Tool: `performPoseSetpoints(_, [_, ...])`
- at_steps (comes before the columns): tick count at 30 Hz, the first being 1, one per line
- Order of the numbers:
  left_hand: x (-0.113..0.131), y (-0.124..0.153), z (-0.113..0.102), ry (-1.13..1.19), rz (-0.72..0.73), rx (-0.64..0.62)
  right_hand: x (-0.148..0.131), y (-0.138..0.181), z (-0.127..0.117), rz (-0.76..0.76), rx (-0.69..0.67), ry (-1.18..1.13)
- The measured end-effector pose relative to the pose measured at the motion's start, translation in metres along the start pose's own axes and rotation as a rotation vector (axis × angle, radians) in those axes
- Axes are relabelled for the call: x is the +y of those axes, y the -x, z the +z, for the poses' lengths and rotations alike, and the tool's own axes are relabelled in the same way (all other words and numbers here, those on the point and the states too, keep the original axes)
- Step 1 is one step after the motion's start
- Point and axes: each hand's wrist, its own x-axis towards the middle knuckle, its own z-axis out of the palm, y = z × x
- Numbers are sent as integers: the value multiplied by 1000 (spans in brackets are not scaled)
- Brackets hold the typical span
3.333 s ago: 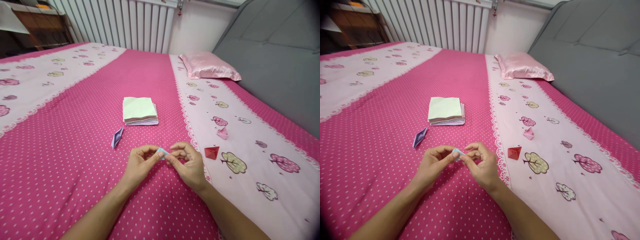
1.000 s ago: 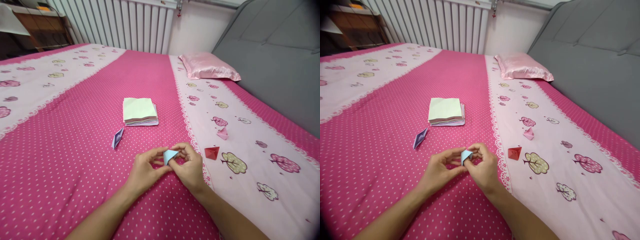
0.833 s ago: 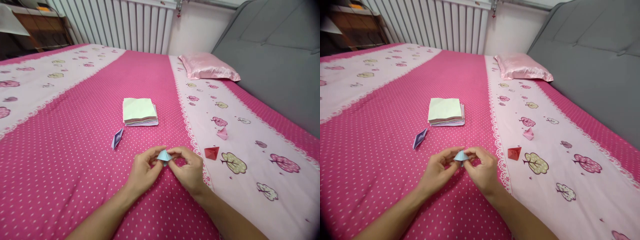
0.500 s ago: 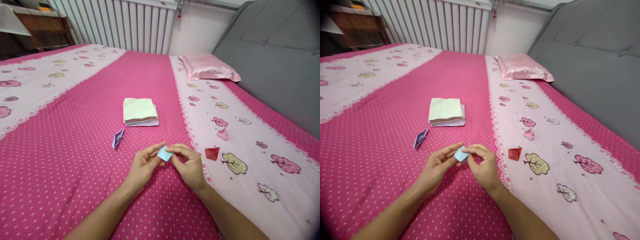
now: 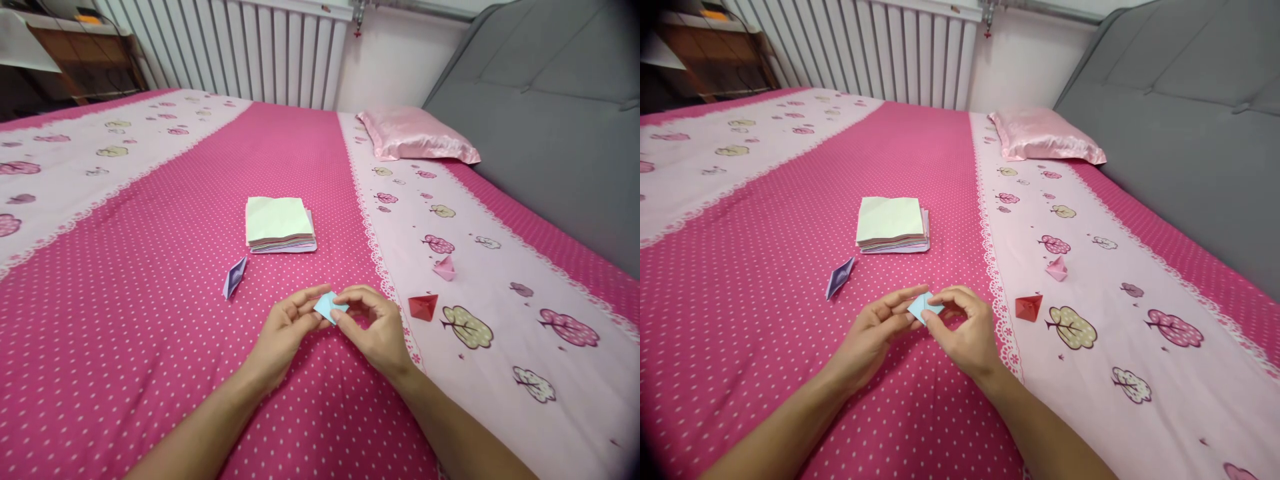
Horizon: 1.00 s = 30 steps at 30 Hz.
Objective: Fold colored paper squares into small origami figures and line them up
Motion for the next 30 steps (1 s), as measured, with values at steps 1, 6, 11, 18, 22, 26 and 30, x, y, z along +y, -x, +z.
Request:
performPoseSetpoints(1, [0, 0, 0, 2, 8, -8, 1, 0, 1, 22, 10, -5])
performPoseSetpoints(6, [-2, -1, -2, -67, 67, 7, 6, 1, 6, 123, 43, -94])
performPoseSetpoints(11, [-3, -3, -5, -183, 62, 50, 7, -1, 3, 205, -15, -154])
performPoseSetpoints(18, [-1, -4, -9, -269, 26, 22, 5, -4, 2, 285, -91, -340])
performPoseSetpoints(22, [-3, -4, -8, -302, 24, 21, 5, -3, 2, 283, -116, -336])
performPoseSetpoints(26, [-2, -4, -7, -289, 13, 18, 4, -1, 1, 233, -119, -285])
performPoseSetpoints(30, [-1, -4, -6, -282, 16, 20, 2, 0, 0, 178, -107, -215])
